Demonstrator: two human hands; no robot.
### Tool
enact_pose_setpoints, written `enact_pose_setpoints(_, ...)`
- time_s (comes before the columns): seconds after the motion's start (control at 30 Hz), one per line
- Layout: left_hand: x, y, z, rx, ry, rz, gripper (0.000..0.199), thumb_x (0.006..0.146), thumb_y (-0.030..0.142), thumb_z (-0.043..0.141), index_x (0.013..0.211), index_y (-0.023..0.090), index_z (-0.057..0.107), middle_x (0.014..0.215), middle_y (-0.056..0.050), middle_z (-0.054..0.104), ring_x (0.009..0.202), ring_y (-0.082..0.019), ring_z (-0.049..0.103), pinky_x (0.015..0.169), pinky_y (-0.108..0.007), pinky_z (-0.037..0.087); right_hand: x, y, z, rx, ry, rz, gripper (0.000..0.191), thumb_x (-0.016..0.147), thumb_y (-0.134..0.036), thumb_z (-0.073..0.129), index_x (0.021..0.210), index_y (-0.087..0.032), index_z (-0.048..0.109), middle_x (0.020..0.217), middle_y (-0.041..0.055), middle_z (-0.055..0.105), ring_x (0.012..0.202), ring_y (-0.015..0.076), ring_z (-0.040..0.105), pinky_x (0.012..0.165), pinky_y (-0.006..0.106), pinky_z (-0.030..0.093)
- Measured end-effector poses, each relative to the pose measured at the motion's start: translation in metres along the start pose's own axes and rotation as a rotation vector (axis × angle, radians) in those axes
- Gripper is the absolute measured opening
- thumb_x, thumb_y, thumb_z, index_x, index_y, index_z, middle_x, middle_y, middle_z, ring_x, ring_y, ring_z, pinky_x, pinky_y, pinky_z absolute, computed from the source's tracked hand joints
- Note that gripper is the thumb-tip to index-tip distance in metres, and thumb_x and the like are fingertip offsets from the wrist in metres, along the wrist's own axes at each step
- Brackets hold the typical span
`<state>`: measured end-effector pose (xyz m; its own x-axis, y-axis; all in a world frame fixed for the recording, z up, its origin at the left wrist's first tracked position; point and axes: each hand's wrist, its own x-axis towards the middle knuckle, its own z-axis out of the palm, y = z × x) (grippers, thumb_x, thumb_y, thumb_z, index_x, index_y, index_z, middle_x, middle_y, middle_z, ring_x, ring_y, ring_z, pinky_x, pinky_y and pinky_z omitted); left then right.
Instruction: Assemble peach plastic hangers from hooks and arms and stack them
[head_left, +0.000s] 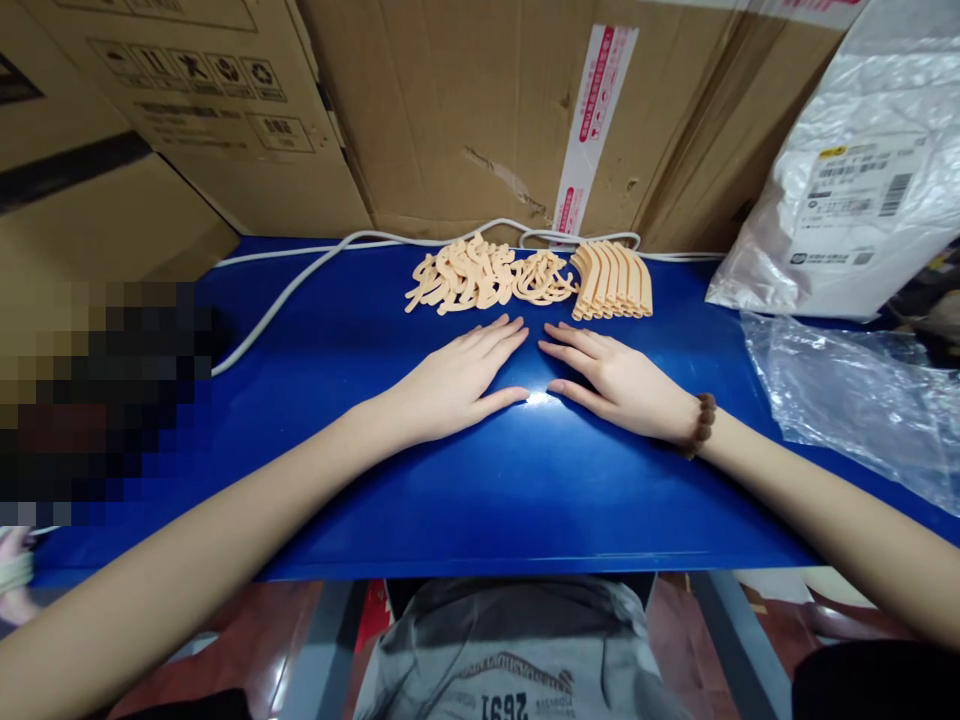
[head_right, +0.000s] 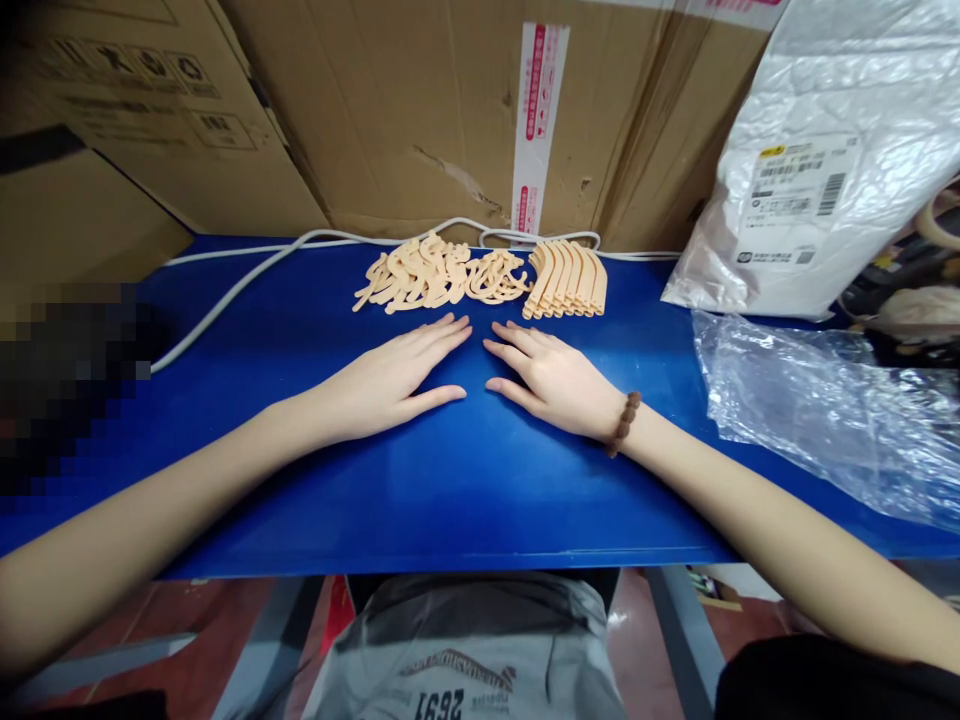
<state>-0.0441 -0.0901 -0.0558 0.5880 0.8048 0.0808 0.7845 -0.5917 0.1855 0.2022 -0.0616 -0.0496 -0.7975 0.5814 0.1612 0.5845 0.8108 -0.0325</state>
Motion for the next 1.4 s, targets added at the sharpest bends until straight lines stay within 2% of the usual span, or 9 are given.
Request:
enact_pose_setpoints(0.37, 0.0005, 0.0035, 0.0002, 0.083, -0.051, -0.016, 0.074, 0.102, 0.058, 0.032, 0.155, 0.007, 0.028, 0.163, -0.014, 0.024, 0.151, -0.026, 0.024, 0.124, -0.044, 0.022, -0.0013, 0.0013, -0.0011, -0.017, -0.035, -0.012, 0.061, 0.103, -0.048, 0.037, 0.147, -0.007, 0.047, 0.155, 0.0183, 0.04, 0.141, 0.0301, 0.042, 0.117, 0.048, 0.036)
enact_pose_setpoints(0.73, -0.0018, -0.0035, 0.0014, 0.044, -0.022, 0.01, 0.076, 0.1, 0.062, 0.032, 0.155, 0.009, 0.031, 0.163, -0.013, 0.027, 0.151, -0.028, 0.024, 0.124, -0.045, 0.022, -0.0016, 0.0014, -0.0011, -0.018, -0.036, -0.013, 0.06, 0.103, -0.047, 0.038, 0.147, -0.007, 0.046, 0.155, 0.0183, 0.039, 0.142, 0.0299, 0.041, 0.117, 0.047, 0.036)
enact_pose_setpoints(1.4, -0.0019, -0.001, 0.0002, 0.087, -0.032, 0.002, 0.075, 0.101, 0.061, 0.03, 0.154, 0.009, 0.032, 0.162, -0.015, 0.027, 0.15, -0.029, 0.027, 0.123, -0.045, 0.025, -0.0015, -0.0003, -0.0008, 0.006, -0.024, -0.015, 0.059, 0.102, -0.047, 0.039, 0.146, -0.008, 0.047, 0.154, 0.0195, 0.04, 0.142, 0.0305, 0.041, 0.116, 0.049, 0.036)
